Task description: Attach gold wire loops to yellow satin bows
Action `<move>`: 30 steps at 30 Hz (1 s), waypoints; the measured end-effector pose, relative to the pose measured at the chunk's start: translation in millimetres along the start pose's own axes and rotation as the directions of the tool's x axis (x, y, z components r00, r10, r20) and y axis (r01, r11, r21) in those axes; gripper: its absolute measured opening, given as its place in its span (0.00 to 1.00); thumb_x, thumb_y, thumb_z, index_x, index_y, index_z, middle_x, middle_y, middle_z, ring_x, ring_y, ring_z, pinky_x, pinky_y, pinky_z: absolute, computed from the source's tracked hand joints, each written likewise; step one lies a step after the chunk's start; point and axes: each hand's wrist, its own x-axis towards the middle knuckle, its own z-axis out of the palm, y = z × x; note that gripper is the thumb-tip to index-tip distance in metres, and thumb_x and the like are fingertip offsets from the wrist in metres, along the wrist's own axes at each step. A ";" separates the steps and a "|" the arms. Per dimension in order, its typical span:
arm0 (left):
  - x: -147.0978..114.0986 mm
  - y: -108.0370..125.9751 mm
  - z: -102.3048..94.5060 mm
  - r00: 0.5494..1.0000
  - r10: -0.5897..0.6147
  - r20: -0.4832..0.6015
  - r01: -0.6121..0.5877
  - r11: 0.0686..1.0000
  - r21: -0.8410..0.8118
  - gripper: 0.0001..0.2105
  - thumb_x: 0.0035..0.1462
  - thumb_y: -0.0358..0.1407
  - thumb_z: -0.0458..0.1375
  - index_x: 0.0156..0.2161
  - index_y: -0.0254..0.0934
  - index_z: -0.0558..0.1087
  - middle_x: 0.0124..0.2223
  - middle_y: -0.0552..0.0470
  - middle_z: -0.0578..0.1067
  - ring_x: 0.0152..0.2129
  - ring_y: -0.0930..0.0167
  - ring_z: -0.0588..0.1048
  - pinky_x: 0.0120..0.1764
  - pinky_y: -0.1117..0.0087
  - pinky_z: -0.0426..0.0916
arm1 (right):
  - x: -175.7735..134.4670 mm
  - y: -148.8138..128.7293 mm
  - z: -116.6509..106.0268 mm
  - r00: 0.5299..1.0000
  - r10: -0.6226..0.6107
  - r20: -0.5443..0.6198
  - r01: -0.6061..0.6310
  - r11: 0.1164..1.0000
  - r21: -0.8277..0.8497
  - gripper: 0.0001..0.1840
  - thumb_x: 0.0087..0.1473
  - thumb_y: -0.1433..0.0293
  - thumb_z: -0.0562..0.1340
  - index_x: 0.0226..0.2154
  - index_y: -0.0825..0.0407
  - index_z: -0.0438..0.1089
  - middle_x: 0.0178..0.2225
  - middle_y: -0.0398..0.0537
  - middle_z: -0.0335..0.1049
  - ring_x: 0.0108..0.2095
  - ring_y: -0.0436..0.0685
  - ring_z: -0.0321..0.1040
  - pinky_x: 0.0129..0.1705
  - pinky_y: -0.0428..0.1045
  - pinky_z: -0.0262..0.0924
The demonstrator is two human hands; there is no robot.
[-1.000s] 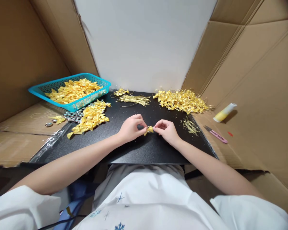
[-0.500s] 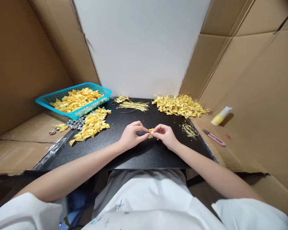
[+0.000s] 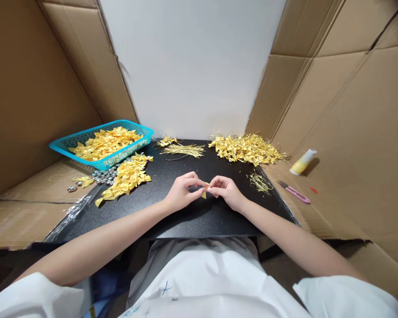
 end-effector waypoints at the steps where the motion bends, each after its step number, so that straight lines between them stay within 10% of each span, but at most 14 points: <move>1: 0.1 0.2 -0.3 1.000 0.004 0.003 -0.004 1.000 -0.009 0.06 0.54 0.33 0.60 0.34 0.36 0.79 0.25 0.55 0.67 0.23 0.76 0.68 0.27 0.76 0.63 | 0.0 -0.1 -0.1 1.000 0.008 0.008 -0.008 1.000 0.006 0.14 0.34 0.65 0.73 0.21 0.52 0.69 0.19 0.39 0.69 0.19 0.45 0.58 0.21 0.43 0.54; 18: -3.5 0.8 1.1 0.997 -0.004 0.073 -0.002 0.997 0.071 0.05 0.54 0.31 0.59 0.30 0.35 0.78 0.25 0.54 0.68 0.22 0.76 0.67 0.26 0.76 0.61 | 0.0 3.1 -1.3 0.997 0.062 0.045 -0.061 0.998 -0.010 0.14 0.34 0.66 0.73 0.21 0.53 0.69 0.21 0.39 0.69 0.19 0.45 0.58 0.23 0.43 0.52; 30: 1.7 -1.0 -1.9 0.981 -0.125 0.149 0.102 0.982 0.157 0.04 0.46 0.27 0.59 0.24 0.35 0.76 0.23 0.56 0.67 0.21 0.76 0.65 0.26 0.75 0.58 | 2.3 9.4 -2.4 0.984 -0.123 -0.127 0.070 0.931 -0.359 0.09 0.38 0.68 0.67 0.19 0.51 0.66 0.18 0.38 0.63 0.19 0.46 0.54 0.22 0.45 0.49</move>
